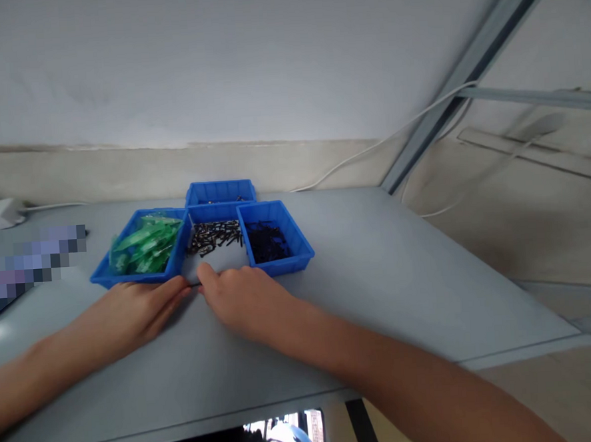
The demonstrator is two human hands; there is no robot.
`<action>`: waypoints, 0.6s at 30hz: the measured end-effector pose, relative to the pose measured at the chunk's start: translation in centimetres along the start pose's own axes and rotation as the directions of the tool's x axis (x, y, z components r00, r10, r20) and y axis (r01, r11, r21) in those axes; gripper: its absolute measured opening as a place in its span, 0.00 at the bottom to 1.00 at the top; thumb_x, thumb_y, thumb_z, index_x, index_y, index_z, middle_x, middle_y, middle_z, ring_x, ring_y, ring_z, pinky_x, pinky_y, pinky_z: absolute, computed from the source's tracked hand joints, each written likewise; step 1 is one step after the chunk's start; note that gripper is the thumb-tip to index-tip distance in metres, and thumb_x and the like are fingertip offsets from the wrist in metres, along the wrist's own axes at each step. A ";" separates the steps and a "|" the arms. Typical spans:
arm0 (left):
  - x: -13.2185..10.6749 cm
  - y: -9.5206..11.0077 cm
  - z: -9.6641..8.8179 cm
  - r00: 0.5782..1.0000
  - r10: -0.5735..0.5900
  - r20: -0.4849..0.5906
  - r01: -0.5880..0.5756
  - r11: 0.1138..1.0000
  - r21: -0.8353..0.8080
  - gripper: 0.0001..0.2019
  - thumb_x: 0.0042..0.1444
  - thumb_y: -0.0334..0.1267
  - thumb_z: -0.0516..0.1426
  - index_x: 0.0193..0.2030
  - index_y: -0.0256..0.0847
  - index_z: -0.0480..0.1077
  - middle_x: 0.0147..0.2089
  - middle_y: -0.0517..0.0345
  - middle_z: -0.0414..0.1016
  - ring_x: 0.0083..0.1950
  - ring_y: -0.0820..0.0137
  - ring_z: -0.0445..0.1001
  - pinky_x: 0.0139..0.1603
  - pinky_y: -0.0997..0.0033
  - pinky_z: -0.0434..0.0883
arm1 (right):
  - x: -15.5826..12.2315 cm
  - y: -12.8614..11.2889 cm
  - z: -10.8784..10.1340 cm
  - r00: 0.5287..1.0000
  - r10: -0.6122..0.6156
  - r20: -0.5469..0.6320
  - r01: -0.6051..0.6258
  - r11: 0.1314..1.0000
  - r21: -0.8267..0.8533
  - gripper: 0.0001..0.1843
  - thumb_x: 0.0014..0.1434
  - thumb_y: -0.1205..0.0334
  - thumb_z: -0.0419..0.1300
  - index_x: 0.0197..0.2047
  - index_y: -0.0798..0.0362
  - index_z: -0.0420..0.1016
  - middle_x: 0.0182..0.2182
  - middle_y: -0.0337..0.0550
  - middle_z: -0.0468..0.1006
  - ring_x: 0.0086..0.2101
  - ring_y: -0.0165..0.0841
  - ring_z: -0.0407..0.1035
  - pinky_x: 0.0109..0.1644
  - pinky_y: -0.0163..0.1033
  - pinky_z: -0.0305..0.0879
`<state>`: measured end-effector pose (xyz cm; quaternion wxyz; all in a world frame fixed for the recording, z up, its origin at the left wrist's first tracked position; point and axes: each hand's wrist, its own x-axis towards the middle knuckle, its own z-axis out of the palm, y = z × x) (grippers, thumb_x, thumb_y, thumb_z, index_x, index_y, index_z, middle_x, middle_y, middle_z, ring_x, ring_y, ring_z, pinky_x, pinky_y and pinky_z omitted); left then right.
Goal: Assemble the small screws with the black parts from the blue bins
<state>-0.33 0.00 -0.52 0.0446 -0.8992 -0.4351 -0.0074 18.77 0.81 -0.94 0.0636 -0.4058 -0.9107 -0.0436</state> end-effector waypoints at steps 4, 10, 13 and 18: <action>0.1 0.1 -0.1 1.000 -0.020 0.021 0.020 0.999 -0.031 0.14 0.62 0.42 0.40 0.34 0.42 0.62 0.24 0.61 0.70 0.24 0.67 0.71 0.22 0.71 0.56 | -0.2 0.1 -0.1 1.000 -0.019 0.000 0.019 1.000 -0.010 0.08 0.62 0.63 0.42 0.37 0.55 0.60 0.21 0.39 0.71 0.19 0.30 0.64 0.20 0.37 0.39; 0.2 0.1 0.0 1.000 0.011 0.028 -0.011 1.000 -0.005 0.14 0.62 0.40 0.40 0.33 0.41 0.62 0.23 0.61 0.69 0.24 0.67 0.71 0.21 0.71 0.55 | -0.1 -0.1 -0.1 1.000 -0.022 -0.014 0.022 1.000 -0.008 0.11 0.63 0.61 0.41 0.36 0.55 0.61 0.21 0.40 0.71 0.19 0.30 0.64 0.21 0.37 0.39; 0.2 0.1 0.1 0.999 0.048 0.017 -0.048 0.999 -0.003 0.13 0.62 0.40 0.40 0.33 0.41 0.62 0.23 0.61 0.70 0.23 0.68 0.71 0.20 0.72 0.54 | 0.0 -0.3 -0.5 0.998 -0.044 -0.040 0.045 0.999 0.019 0.13 0.63 0.57 0.42 0.37 0.55 0.62 0.20 0.39 0.71 0.19 0.30 0.64 0.21 0.37 0.38; 0.1 0.0 0.1 0.990 0.143 -0.019 -0.144 0.989 -0.045 0.11 0.61 0.37 0.42 0.33 0.40 0.62 0.24 0.62 0.70 0.22 0.70 0.69 0.20 0.72 0.53 | 0.0 -0.6 -1.1 0.993 -0.096 -0.069 0.100 0.993 0.059 0.14 0.61 0.55 0.44 0.36 0.55 0.63 0.20 0.39 0.72 0.19 0.29 0.63 0.22 0.36 0.38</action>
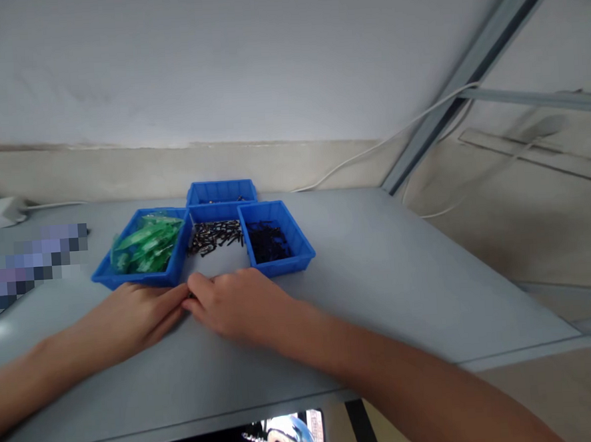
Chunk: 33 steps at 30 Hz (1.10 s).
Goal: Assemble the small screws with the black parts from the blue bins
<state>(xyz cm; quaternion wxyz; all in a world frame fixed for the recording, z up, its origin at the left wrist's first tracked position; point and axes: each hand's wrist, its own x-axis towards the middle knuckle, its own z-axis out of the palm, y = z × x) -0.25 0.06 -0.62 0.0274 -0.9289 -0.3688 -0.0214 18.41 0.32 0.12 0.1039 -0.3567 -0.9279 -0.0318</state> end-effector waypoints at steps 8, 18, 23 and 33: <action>-0.1 0.0 -0.2 0.997 -0.078 0.000 0.078 0.996 0.047 0.15 0.62 0.41 0.41 0.31 0.40 0.63 0.22 0.61 0.69 0.23 0.70 0.70 0.21 0.72 0.55 | -0.2 0.4 0.7 1.000 -0.013 -0.014 0.011 0.997 -0.074 0.09 0.62 0.62 0.44 0.36 0.55 0.62 0.21 0.38 0.71 0.19 0.28 0.61 0.22 0.37 0.37; -0.2 0.3 -0.6 0.991 0.042 -0.129 -0.049 0.997 -0.053 0.15 0.62 0.39 0.41 0.32 0.39 0.64 0.24 0.62 0.68 0.25 0.72 0.69 0.24 0.72 0.60 | -0.3 0.6 1.0 0.998 -0.037 0.046 0.039 0.999 -0.033 0.05 0.58 0.69 0.47 0.34 0.54 0.62 0.24 0.39 0.73 0.20 0.29 0.64 0.22 0.37 0.42; -0.2 0.3 -0.6 0.979 0.103 -0.177 -0.114 0.992 -0.051 0.14 0.62 0.37 0.41 0.34 0.39 0.65 0.25 0.63 0.69 0.25 0.73 0.69 0.25 0.71 0.61 | -0.3 0.6 1.0 0.997 -0.058 0.048 0.059 0.998 -0.024 0.05 0.58 0.69 0.47 0.34 0.54 0.62 0.25 0.38 0.73 0.21 0.29 0.63 0.22 0.36 0.43; 0.0 0.1 -0.6 1.000 0.004 -0.023 -0.005 1.000 -0.011 0.13 0.60 0.38 0.43 0.30 0.38 0.64 0.24 0.61 0.70 0.24 0.73 0.69 0.23 0.74 0.58 | -0.2 0.4 0.5 0.996 0.058 0.065 -0.054 0.997 -0.059 0.06 0.59 0.65 0.47 0.36 0.55 0.63 0.23 0.39 0.73 0.20 0.30 0.64 0.21 0.37 0.40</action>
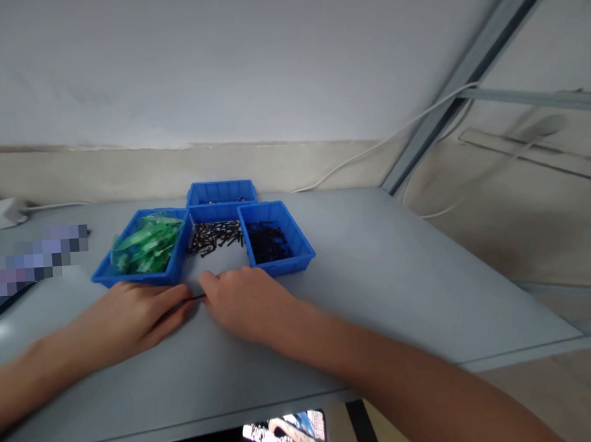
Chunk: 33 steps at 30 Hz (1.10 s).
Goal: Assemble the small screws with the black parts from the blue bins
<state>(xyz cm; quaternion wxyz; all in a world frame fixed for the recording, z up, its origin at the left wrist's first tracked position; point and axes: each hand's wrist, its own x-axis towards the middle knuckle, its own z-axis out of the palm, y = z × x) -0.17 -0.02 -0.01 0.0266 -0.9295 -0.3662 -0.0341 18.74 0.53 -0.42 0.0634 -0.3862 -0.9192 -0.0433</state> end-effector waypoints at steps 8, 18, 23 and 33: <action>0.1 0.1 0.0 1.000 -0.015 0.018 0.016 0.998 -0.065 0.13 0.60 0.36 0.43 0.35 0.38 0.67 0.26 0.59 0.72 0.26 0.71 0.72 0.23 0.74 0.61 | 0.2 0.0 -0.9 1.000 0.004 0.014 -0.008 0.942 0.335 0.08 0.58 0.59 0.51 0.37 0.55 0.63 0.22 0.37 0.71 0.23 0.29 0.65 0.24 0.33 0.48; -0.1 -0.1 0.0 0.999 -0.041 0.024 0.042 0.997 -0.071 0.12 0.60 0.37 0.43 0.37 0.39 0.67 0.29 0.58 0.73 0.26 0.70 0.72 0.23 0.74 0.60 | 0.3 -0.1 -1.1 0.996 -0.053 -0.073 0.078 0.912 0.403 0.04 0.55 0.64 0.52 0.33 0.55 0.63 0.31 0.41 0.69 0.32 0.29 0.63 0.35 0.33 0.55; -0.1 0.0 -0.2 0.998 -0.047 0.036 0.050 0.993 -0.110 0.12 0.60 0.36 0.43 0.36 0.39 0.66 0.28 0.59 0.73 0.26 0.72 0.72 0.23 0.75 0.59 | 0.2 -0.1 -1.1 0.996 -0.065 -0.062 0.083 0.926 0.368 0.04 0.54 0.64 0.51 0.33 0.55 0.63 0.29 0.40 0.69 0.30 0.29 0.62 0.33 0.34 0.55; -0.1 0.3 -0.4 0.987 -0.129 0.099 0.140 0.983 -0.121 0.13 0.60 0.39 0.43 0.35 0.39 0.66 0.26 0.58 0.71 0.25 0.69 0.71 0.23 0.72 0.59 | 0.3 0.1 -0.3 0.989 -0.126 -0.076 0.138 0.971 0.194 0.04 0.57 0.68 0.48 0.32 0.55 0.63 0.28 0.40 0.70 0.29 0.29 0.64 0.31 0.34 0.53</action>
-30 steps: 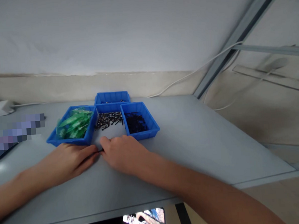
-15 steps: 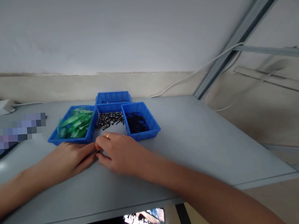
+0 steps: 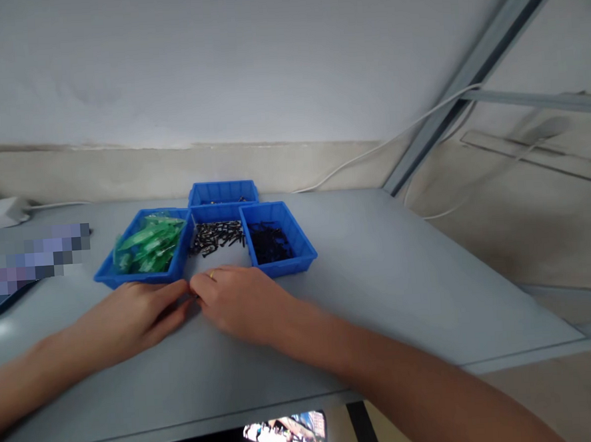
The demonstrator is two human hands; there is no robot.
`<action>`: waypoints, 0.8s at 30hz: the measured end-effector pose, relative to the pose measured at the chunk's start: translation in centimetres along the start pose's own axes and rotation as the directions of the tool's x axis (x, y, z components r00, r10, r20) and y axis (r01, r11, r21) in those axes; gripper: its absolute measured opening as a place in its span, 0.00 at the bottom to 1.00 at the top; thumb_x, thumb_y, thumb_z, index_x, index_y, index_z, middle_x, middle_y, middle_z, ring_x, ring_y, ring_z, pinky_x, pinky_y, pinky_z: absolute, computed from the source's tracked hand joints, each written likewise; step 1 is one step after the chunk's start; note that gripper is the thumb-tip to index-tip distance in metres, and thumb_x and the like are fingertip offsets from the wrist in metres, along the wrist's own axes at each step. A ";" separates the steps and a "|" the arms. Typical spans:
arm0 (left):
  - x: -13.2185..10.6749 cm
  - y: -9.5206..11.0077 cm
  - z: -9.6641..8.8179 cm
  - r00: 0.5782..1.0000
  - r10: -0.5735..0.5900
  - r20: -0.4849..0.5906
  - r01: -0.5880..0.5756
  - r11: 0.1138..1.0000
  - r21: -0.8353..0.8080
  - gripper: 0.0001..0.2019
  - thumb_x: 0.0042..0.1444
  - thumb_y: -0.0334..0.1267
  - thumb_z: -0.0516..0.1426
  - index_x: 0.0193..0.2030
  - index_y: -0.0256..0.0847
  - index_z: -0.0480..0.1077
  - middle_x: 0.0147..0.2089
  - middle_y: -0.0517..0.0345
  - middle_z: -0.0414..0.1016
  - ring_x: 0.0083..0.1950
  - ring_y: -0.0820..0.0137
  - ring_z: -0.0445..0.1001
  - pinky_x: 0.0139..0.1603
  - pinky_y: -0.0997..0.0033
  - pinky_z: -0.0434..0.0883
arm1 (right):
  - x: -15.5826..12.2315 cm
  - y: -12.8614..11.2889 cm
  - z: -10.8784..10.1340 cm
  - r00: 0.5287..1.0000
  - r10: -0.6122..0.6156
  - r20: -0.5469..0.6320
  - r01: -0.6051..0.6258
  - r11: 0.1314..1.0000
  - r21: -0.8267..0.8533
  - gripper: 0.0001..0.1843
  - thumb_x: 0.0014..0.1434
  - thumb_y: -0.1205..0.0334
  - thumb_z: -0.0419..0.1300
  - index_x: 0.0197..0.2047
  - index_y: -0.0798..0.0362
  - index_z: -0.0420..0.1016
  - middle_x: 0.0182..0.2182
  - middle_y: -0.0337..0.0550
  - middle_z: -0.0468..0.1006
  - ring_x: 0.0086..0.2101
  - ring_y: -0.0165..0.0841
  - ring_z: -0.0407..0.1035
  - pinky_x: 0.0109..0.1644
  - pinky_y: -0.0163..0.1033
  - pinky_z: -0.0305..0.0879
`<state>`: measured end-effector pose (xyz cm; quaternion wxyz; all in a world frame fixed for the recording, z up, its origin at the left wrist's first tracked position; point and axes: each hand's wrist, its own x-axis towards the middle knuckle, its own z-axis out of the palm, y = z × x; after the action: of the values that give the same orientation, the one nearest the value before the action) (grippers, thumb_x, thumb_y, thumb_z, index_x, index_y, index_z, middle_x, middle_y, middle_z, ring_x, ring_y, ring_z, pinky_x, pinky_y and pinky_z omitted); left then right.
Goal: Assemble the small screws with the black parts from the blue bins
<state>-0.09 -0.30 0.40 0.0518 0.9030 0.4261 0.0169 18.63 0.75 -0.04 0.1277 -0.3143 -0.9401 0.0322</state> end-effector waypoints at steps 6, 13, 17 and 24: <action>0.1 0.1 0.1 1.000 0.003 0.019 -0.001 0.998 -0.061 0.14 0.60 0.41 0.43 0.42 0.40 0.66 0.27 0.58 0.73 0.26 0.69 0.72 0.24 0.73 0.61 | -0.1 0.2 0.2 0.998 0.060 0.007 -0.060 0.998 -0.006 0.04 0.57 0.68 0.47 0.36 0.54 0.61 0.29 0.40 0.70 0.29 0.30 0.65 0.29 0.34 0.53; 0.0 0.0 0.1 0.999 0.023 0.022 -0.021 0.997 -0.074 0.13 0.60 0.41 0.43 0.42 0.41 0.65 0.27 0.59 0.72 0.25 0.70 0.71 0.23 0.73 0.60 | -0.1 0.2 0.1 0.999 0.050 -0.006 -0.050 0.999 -0.006 0.04 0.57 0.69 0.48 0.36 0.54 0.61 0.29 0.39 0.70 0.29 0.30 0.65 0.29 0.34 0.54; 0.0 0.0 0.0 1.000 0.009 0.020 -0.008 0.998 -0.059 0.12 0.60 0.41 0.43 0.38 0.40 0.65 0.26 0.59 0.71 0.25 0.70 0.71 0.23 0.73 0.59 | -0.1 0.2 0.1 0.998 0.028 -0.049 -0.031 0.997 -0.065 0.03 0.58 0.66 0.49 0.34 0.55 0.62 0.28 0.40 0.69 0.29 0.31 0.64 0.29 0.35 0.53; 0.3 0.0 -0.1 0.999 -0.015 0.036 0.015 1.000 0.009 0.11 0.59 0.40 0.43 0.33 0.40 0.63 0.24 0.60 0.69 0.25 0.69 0.70 0.23 0.73 0.57 | -0.3 0.3 0.2 1.000 0.023 -0.021 -0.026 0.991 -0.130 0.03 0.56 0.69 0.51 0.31 0.54 0.62 0.25 0.39 0.69 0.27 0.30 0.64 0.27 0.35 0.51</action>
<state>0.14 -0.07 0.50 0.0557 0.9002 0.4320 -0.0014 18.97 0.84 -0.37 0.1156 -0.3338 -0.9350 -0.0306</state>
